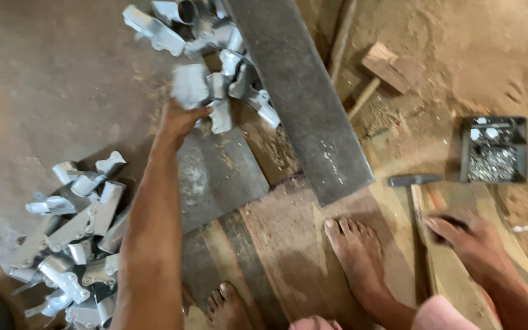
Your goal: The person sits on the floor and holds a cast metal fitting against a steel plate, using a hammer and chisel to knock off the excess sprue/gate material from each casting. They place the trimmed fitting onto a growing pile of finished parts and drop the broken-off scrap into a small metal box, repeating the process on the next casting.
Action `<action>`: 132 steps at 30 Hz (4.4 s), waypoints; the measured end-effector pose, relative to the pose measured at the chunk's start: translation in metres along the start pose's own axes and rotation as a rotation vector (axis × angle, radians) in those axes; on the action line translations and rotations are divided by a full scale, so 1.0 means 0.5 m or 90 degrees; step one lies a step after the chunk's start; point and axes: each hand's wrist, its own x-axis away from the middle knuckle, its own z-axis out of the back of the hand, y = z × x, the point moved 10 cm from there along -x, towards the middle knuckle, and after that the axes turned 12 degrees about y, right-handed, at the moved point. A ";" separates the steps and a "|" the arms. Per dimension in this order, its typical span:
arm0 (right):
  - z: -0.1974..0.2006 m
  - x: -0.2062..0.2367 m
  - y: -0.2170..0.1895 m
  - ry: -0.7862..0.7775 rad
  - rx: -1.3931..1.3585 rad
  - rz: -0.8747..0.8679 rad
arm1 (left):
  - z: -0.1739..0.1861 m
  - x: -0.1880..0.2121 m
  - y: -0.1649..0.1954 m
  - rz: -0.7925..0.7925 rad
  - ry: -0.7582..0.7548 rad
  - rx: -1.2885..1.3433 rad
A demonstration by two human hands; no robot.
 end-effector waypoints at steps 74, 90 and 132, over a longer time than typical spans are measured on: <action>-0.118 0.181 -0.213 0.002 0.465 0.400 | -0.318 0.526 0.031 -0.100 -0.201 -0.086; -0.130 0.194 -0.223 -0.030 0.453 0.447 | -0.311 0.530 0.049 -0.213 -0.164 -0.098; -0.039 0.138 -0.233 0.095 0.126 0.404 | -0.319 0.509 0.182 -0.390 -0.062 -0.158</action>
